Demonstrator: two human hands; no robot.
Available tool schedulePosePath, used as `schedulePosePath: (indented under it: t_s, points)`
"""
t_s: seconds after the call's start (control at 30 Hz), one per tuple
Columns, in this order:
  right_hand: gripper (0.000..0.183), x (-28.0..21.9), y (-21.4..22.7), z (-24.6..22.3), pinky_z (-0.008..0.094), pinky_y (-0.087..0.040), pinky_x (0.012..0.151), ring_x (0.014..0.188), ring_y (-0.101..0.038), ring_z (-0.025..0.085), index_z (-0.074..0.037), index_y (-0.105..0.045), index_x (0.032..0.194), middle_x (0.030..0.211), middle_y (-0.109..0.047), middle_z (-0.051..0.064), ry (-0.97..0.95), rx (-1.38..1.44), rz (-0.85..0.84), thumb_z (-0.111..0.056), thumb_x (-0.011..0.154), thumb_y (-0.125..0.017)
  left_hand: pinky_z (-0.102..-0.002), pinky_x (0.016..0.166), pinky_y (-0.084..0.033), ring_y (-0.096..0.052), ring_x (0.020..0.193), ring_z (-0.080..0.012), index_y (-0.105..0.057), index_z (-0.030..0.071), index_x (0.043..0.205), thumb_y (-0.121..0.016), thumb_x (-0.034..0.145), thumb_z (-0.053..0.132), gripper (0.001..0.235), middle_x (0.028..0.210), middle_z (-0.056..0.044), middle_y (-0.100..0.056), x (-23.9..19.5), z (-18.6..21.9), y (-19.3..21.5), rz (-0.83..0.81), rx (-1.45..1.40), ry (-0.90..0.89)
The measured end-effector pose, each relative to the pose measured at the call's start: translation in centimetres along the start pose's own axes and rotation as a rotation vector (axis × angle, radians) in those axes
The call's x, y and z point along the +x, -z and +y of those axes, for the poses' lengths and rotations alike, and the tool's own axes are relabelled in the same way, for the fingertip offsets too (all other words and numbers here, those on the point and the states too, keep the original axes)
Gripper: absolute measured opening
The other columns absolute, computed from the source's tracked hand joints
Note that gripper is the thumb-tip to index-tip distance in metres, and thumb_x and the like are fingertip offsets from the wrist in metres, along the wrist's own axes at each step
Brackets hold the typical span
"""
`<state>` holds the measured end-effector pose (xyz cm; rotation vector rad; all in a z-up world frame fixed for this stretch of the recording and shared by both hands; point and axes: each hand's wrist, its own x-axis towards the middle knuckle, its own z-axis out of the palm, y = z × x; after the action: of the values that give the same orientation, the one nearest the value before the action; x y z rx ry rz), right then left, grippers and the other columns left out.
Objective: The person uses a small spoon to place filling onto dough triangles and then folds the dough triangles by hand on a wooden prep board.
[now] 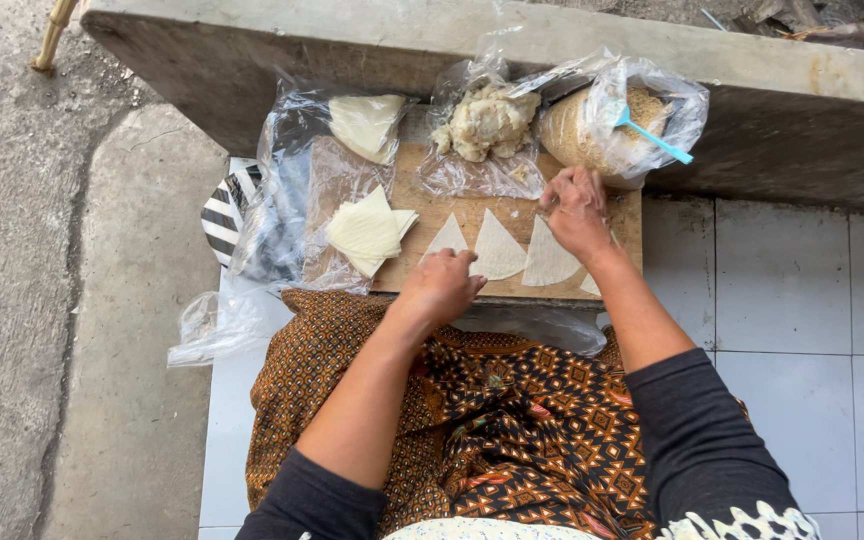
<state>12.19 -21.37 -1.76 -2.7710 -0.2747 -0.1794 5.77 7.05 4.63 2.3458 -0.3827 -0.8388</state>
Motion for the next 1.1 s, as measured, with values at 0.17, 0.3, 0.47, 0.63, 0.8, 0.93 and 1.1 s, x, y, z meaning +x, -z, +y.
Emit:
schedulePosePath:
  t_s: [0.17, 0.3, 0.47, 0.63, 0.8, 0.93, 1.1]
  points:
    - [0.066, -2.3, -2.6, -3.8, 0.050, -0.030, 0.115, 0.121, -0.050, 0.028, -0.016, -0.076, 0.117, 0.120, -0.057, 0.010, 0.032, 0.194, -0.172, 0.022, 0.077, -0.041, -0.058, 0.120, -0.024, -0.023, 0.152, -0.0370, -0.037, 0.010, 0.154, -0.034, 0.105, 0.013, 0.050, 0.166, -0.015, -0.024, 1.6, 2.1, -4.1, -0.054, 0.301, -0.061]
    - [0.074, -2.6, -4.1, -5.4, 0.052, -0.029, 0.111, 0.120, -0.048, 0.029, -0.020, -0.069, 0.136, 0.124, -0.054, 0.012, 0.057, 0.010, -0.164, 0.018, 0.076, -0.047, -0.059, 0.124, -0.014, -0.009, 0.157, -0.0330, -0.028, 0.011, 0.160, -0.032, 0.101, 0.009, 0.059, 0.170, -0.012, -0.013, 2.2, 1.8, -5.9, -0.139, 0.386, -0.067]
    - [0.067, -3.3, -4.4, -5.4, 0.043, -0.039, 0.091, 0.114, -0.044, 0.027, -0.017, -0.061, 0.145, 0.128, -0.051, 0.010, 0.194, -0.415, -0.144, 0.006, 0.083, -0.055, -0.059, 0.125, -0.008, -0.008, 0.157, -0.0313, -0.026, 0.010, 0.160, -0.032, 0.101, 0.010, 0.060, 0.169, -0.014, -0.013, 2.6, 1.5, -6.3, -0.128, 0.389, -0.044]
    - [0.045, -3.3, -4.5, -4.8, 0.042, -0.036, 0.096, 0.114, -0.044, 0.021, -0.012, -0.068, 0.132, 0.120, -0.055, 0.006, 0.364, -0.785, -0.221, -0.006, 0.089, -0.055, -0.061, 0.124, -0.011, -0.012, 0.157, -0.0309, -0.029, 0.011, 0.160, -0.034, 0.101, 0.009, 0.059, 0.169, -0.014, -0.015, 2.7, 1.6, -6.1, -0.141, 0.385, -0.048]
    - [0.049, -2.1, -4.3, -3.9, 0.041, -0.032, 0.094, 0.110, -0.044, 0.021, -0.025, -0.073, 0.124, 0.115, -0.057, 0.001, 0.185, -0.504, -0.203, 0.007, 0.092, -0.054, -0.061, 0.124, -0.015, -0.016, 0.157, -0.0323, -0.034, 0.008, 0.158, -0.042, 0.102, 0.015, 0.057, 0.169, -0.015, -0.018, 2.3, 1.6, -6.0, -0.158, 0.383, -0.052]
    - [0.065, -2.7, -5.2, -3.8, 0.040, -0.032, 0.088, 0.104, -0.044, 0.023, -0.024, -0.077, 0.130, 0.115, -0.058, 0.001, 0.234, -0.319, -0.037, 0.009, 0.078, -0.056, -0.061, 0.123, -0.018, -0.017, 0.156, -0.0307, -0.034, 0.009, 0.157, -0.051, 0.102, 0.026, 0.059, 0.169, -0.013, -0.019, 2.3, 1.7, -5.5, -0.159, 0.363, -0.053]
    - [0.052, -3.2, -5.1, -1.2, 0.040, -0.034, 0.101, 0.114, -0.046, 0.019, -0.029, -0.081, 0.108, 0.118, -0.060, -0.003, 0.072, -0.095, -0.076, 0.011, 0.086, -0.055, -0.061, 0.123, -0.019, -0.020, 0.155, -0.0304, -0.035, 0.009, 0.156, -0.057, 0.101, 0.032, 0.063, 0.168, -0.013, -0.022, 2.4, 1.1, -5.5, -0.144, 0.313, -0.060]
